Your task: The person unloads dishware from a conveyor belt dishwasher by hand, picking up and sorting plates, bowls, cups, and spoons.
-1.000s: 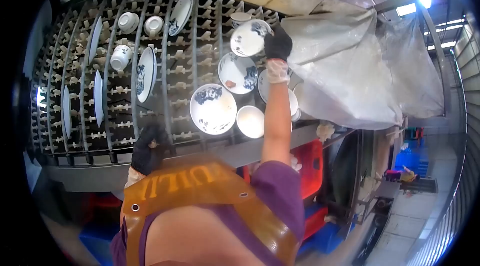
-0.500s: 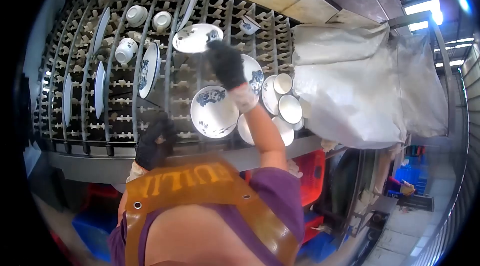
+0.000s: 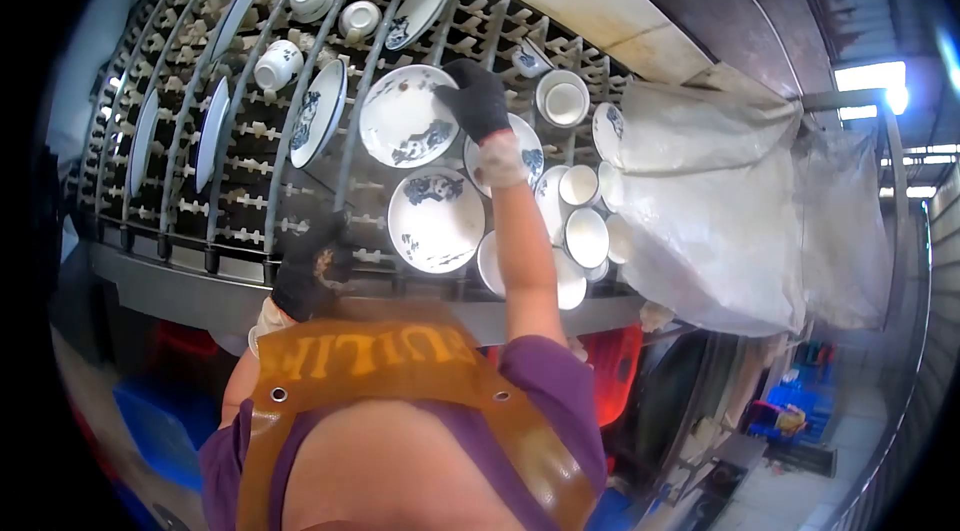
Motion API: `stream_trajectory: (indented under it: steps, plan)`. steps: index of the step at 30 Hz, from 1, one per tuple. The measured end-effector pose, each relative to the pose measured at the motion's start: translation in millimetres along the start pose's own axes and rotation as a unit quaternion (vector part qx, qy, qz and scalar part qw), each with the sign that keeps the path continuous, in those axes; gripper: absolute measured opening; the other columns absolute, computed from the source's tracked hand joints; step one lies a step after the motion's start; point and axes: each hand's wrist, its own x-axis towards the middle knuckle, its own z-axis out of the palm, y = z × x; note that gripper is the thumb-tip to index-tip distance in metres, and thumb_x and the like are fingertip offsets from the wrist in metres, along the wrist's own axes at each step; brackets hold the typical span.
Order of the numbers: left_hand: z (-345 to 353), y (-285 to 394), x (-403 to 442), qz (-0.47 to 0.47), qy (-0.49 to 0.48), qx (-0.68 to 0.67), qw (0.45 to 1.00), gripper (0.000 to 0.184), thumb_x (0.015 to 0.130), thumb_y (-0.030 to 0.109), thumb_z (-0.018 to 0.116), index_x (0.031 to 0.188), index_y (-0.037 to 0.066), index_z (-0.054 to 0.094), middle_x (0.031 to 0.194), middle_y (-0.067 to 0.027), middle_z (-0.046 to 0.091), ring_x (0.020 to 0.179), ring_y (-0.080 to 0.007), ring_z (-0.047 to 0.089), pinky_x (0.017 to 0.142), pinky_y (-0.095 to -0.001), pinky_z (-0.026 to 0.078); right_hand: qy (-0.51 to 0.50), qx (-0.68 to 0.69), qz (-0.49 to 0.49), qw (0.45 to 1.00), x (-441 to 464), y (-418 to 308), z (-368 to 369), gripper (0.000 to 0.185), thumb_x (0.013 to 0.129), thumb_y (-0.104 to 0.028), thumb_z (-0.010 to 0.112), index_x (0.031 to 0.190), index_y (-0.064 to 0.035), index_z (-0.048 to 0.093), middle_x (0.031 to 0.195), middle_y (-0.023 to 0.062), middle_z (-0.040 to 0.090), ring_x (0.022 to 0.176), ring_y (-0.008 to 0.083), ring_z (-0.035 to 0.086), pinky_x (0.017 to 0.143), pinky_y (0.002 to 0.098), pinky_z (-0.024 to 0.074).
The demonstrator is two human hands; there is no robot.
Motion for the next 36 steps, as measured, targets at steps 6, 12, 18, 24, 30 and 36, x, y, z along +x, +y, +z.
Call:
stream_trajectory:
  steps: [6,12,18,24,30,36]
  plan:
    - [-0.4,-0.5,0.6,0.05,0.053,-0.004,0.997,0.022,0.094,0.021,0.053,0.111,0.009,0.06,0.089,-0.003,0.06,0.069,-0.0122,0.057,0.049,-0.0232,0.044,0.131,-0.028,-0.062,0.989,19.0,-2.6,-14.3,0.033,0.078,-0.016,0.069,0.107,-0.0011,0.062,0.094,0.0114,0.067,0.08,0.0164,0.064,0.067,0.0304,0.0508]
    - [5.9,-15.4,6.2,0.072,0.032,0.045,0.996,0.024,0.092,0.024,0.055,0.112,0.011,0.059,0.092,-0.0031,0.059,0.073,-0.0136,0.058,0.053,-0.0248,0.045,0.134,-0.276,0.048,0.951,73.6,95.2,-75.3,0.048,0.07,-0.037,0.074,0.107,-0.0092,0.065,0.105,0.0162,0.065,0.098,0.029,0.063,0.086,0.0397,0.0477]
    - [12.5,-41.0,4.8,0.269,0.002,0.284,0.92,0.025,0.091,0.024,0.056,0.113,0.011,0.058,0.091,-0.0028,0.06,0.074,-0.0137,0.058,0.056,-0.0254,0.045,0.174,-0.04,0.006,0.984,69.0,87.7,-80.2,0.035,0.075,-0.018,0.071,0.105,-0.002,0.064,0.094,0.0153,0.067,0.085,0.0254,0.063,0.077,0.0351,0.0486]
    - [-11.0,-29.0,4.9,0.078,0.022,-0.062,0.995,0.024,0.09,0.02,0.057,0.112,0.011,0.061,0.095,-0.0025,0.062,0.079,-0.0131,0.059,0.061,-0.0263,0.047,0.107,-0.365,0.082,0.921,24.7,120.1,-136.6,0.045,0.067,-0.032,0.072,0.105,-0.0095,0.064,0.1,0.0171,0.064,0.095,0.0341,0.06,0.085,0.0415,0.0469]
    - [1.0,-34.2,14.2,0.017,-0.018,-0.092,0.995,0.027,0.089,0.024,0.059,0.111,0.01,0.063,0.103,-0.0015,0.064,0.094,-0.0144,0.06,0.075,-0.0303,0.051,0.118,-0.375,0.001,0.92,22.1,108.7,-142.3,0.031,0.073,-0.018,0.061,0.104,-0.0121,0.065,0.101,0.0166,0.064,0.094,0.0349,0.06,0.082,0.041,0.0492]
    - [12.0,-50.8,10.5,0.169,0.036,0.148,0.974,0.028,0.093,0.023,0.054,0.117,0.009,0.057,0.092,-0.0033,0.059,0.072,-0.0129,0.058,0.054,-0.0249,0.047,0.176,-0.427,-0.072,0.884,39.4,115.6,-136.8,0.056,0.075,-0.021,0.067,0.128,-0.0102,0.049,0.129,0.0244,0.047,0.117,0.0386,0.048,0.096,0.0423,0.0416]
